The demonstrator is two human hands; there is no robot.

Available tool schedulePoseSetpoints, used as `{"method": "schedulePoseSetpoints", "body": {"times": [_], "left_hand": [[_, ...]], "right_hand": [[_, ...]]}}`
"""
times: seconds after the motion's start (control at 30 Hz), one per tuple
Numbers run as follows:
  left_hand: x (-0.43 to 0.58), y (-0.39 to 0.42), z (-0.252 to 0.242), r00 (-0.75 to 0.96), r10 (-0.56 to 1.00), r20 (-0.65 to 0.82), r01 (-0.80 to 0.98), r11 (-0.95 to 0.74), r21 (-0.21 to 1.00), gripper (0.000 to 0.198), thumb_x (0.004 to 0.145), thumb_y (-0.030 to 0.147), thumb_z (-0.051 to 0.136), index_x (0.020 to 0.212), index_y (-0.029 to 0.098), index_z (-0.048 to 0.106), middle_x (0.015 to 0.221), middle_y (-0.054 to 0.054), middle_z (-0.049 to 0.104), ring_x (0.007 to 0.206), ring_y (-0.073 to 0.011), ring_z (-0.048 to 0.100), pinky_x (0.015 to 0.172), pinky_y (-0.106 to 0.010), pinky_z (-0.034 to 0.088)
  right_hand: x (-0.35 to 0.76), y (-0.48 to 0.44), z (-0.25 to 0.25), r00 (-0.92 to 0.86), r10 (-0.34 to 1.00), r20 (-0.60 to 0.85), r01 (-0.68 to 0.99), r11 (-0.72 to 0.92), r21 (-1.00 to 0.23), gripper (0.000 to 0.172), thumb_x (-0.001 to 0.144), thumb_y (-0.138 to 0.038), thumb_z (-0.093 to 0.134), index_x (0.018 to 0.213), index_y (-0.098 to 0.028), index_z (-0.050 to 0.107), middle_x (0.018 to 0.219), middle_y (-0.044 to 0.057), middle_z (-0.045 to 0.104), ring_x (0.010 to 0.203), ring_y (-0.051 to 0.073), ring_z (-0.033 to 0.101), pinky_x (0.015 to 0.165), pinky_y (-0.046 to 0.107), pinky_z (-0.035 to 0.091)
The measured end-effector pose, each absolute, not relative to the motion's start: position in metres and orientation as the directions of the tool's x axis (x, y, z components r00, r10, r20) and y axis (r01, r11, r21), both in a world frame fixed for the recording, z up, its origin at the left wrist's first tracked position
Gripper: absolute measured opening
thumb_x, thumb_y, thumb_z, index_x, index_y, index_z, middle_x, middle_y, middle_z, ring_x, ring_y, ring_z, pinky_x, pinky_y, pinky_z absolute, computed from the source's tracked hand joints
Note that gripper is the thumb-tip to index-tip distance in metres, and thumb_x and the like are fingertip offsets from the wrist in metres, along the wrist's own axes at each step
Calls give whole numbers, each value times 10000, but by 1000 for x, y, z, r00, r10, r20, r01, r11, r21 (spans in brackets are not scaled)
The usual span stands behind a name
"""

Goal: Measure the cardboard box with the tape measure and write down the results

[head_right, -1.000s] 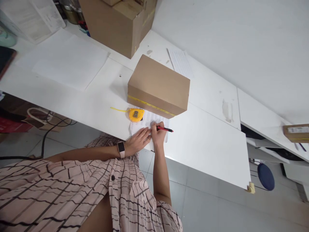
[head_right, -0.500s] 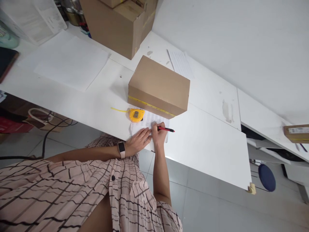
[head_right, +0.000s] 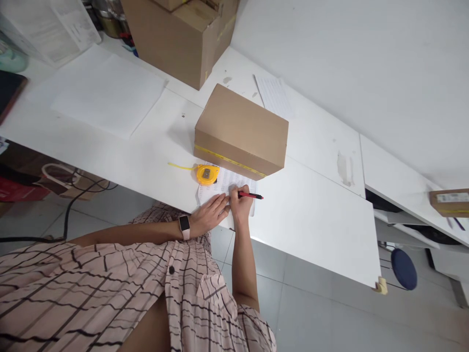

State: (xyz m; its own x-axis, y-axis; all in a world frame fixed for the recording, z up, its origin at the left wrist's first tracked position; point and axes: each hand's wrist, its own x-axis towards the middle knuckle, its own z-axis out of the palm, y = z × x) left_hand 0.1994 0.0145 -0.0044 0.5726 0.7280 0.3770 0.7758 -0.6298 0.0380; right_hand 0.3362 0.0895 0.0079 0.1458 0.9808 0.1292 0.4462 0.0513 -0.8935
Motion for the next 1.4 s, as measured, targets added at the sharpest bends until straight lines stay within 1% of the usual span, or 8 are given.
{"method": "schedulePoseSetpoints", "body": {"times": [0.33,0.53,0.7,0.87,1.03,1.17,1.3,1.4], "left_hand": [[199,15,1,595,723,351,779,-626,-28,313,1031,168,433,1265,45,600,1439,-254,572,1365,-308,550,1182,-466,388],[189,15,5,636,723,270,749,-662,9,345,993,137,470,1311,48,571,1490,-257,520,1413,-309,495,1183,-485,369],[164,9,16,670,706,229,658,-708,257,519,881,293,689,1321,50,558,1510,-266,486,1440,-355,439,1182,-506,368],[124,29,42,419,804,421,605,-593,531,256,945,229,596,1199,196,589,1282,-119,656,1270,-264,573,1096,-473,469],[94,73,41,247,923,296,727,-379,573,582,769,185,774,1294,181,523,1400,-166,553,1324,-356,497,1113,-527,431],[88,89,36,241,949,202,669,-313,674,598,739,181,777,1279,195,519,1309,-144,601,1248,-347,546,1081,-522,438],[90,85,51,319,936,151,319,-256,913,625,784,351,767,1310,212,460,1215,-113,616,1134,-280,608,994,-452,484],[89,79,68,424,897,125,96,-182,979,623,840,413,717,1352,218,420,1145,-88,621,1007,-219,625,921,-391,499]], "right_hand": [[336,88,8,212,965,155,431,50,-901,251,874,-320,570,700,-245,405,626,-70,405,606,125,399,616,266,356],[346,76,13,274,899,341,585,125,-801,170,976,-390,509,968,-224,544,957,46,578,877,194,549,819,344,432],[361,65,6,91,917,389,898,93,-430,249,955,-238,452,1129,-196,626,1052,134,574,986,286,505,851,421,409],[355,67,-2,141,936,324,951,-37,-308,490,881,-86,387,1321,-172,584,1087,157,609,1010,305,505,869,440,400],[350,66,-1,229,883,409,908,-44,-416,442,904,-119,374,1277,-158,608,1052,149,654,1017,290,540,920,442,420],[339,59,15,309,831,462,782,55,-621,348,972,-271,368,1115,-176,670,1050,155,689,1032,282,573,962,464,443],[314,58,50,228,970,82,248,24,-968,439,955,-550,467,1114,-208,692,1053,116,724,984,251,646,897,415,510],[297,61,78,-6,991,-132,-72,-132,-989,590,860,-729,537,1052,-206,732,1057,104,735,972,241,660,853,379,525]]}}
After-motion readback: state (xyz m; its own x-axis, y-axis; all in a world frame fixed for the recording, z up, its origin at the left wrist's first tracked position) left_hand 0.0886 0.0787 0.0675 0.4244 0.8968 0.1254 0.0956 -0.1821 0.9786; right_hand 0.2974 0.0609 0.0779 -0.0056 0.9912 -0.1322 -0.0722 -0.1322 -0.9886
